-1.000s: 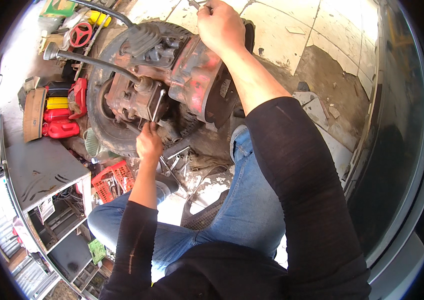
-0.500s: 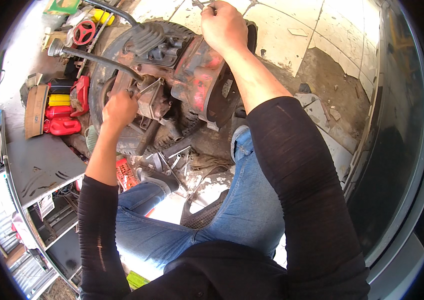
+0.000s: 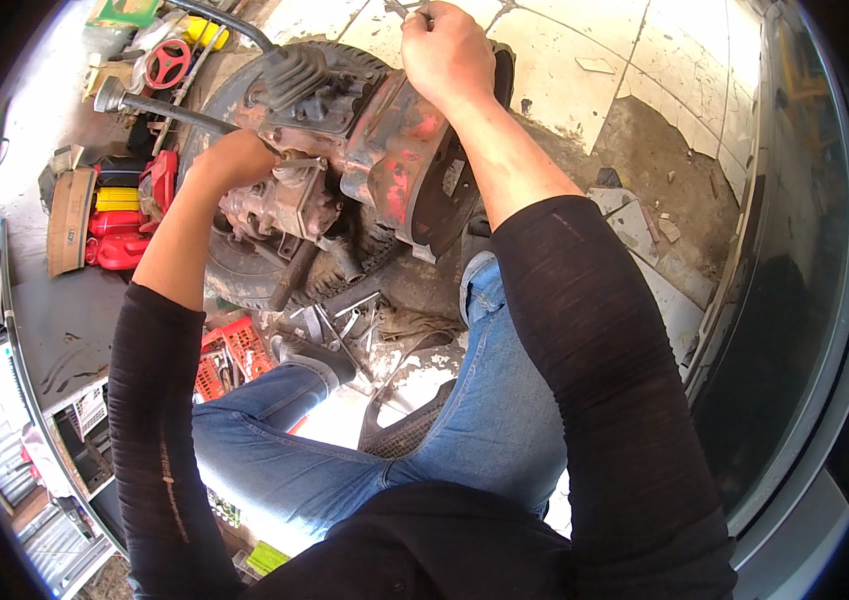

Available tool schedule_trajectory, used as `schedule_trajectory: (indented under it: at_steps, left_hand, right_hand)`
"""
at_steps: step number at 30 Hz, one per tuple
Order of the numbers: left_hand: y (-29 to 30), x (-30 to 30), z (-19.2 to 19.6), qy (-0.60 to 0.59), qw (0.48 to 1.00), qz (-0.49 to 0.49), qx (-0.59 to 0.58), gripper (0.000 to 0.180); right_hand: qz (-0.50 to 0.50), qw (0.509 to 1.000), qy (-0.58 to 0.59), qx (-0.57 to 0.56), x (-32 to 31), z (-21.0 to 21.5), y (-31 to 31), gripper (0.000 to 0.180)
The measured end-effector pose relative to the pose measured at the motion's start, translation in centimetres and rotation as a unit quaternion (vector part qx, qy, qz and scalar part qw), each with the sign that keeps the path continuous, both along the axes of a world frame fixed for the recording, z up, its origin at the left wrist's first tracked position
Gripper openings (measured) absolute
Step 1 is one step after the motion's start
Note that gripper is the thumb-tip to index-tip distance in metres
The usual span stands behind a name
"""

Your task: The person uses a wrench to tighten bolts on a rusty mechanical part resting on a tire. They repeatedly reach into a red basket to select different wrenches and continue working on the machinery.

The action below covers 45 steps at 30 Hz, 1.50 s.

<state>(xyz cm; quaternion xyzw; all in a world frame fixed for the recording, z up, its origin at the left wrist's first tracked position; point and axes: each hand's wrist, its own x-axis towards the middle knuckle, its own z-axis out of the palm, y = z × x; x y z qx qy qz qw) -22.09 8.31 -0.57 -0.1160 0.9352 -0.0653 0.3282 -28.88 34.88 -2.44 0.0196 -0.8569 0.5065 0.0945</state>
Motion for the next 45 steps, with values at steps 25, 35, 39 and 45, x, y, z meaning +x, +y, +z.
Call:
schedule_trajectory:
  at_steps: [25, 35, 39, 45]
  left_hand:
    - [4.6, -0.4, 1.0, 0.06, 0.993, 0.008, -0.099, 0.038]
    - [5.3, -0.7, 1.4, 0.051, 0.99, -0.018, -0.13, 0.038]
    - [5.1, -1.4, 1.0, 0.028, 0.989, -0.034, -0.141, 0.035]
    - [6.3, -1.9, 0.5, 0.059, 0.98, -0.092, -0.165, 0.026]
  right_hand:
    - [-0.011, 0.999, 0.024, -0.021, 0.9, 0.7, 0.0, 0.027]
    - [-0.004, 0.999, 0.043, -0.026, -0.1, -0.8, 0.2, 0.027]
    - [-0.013, 0.999, 0.034, -0.018, 0.1, -0.3, 0.0, 0.028]
    - [-0.009, 0.999, 0.036, -0.026, 0.0, -0.4, 0.2, 0.028]
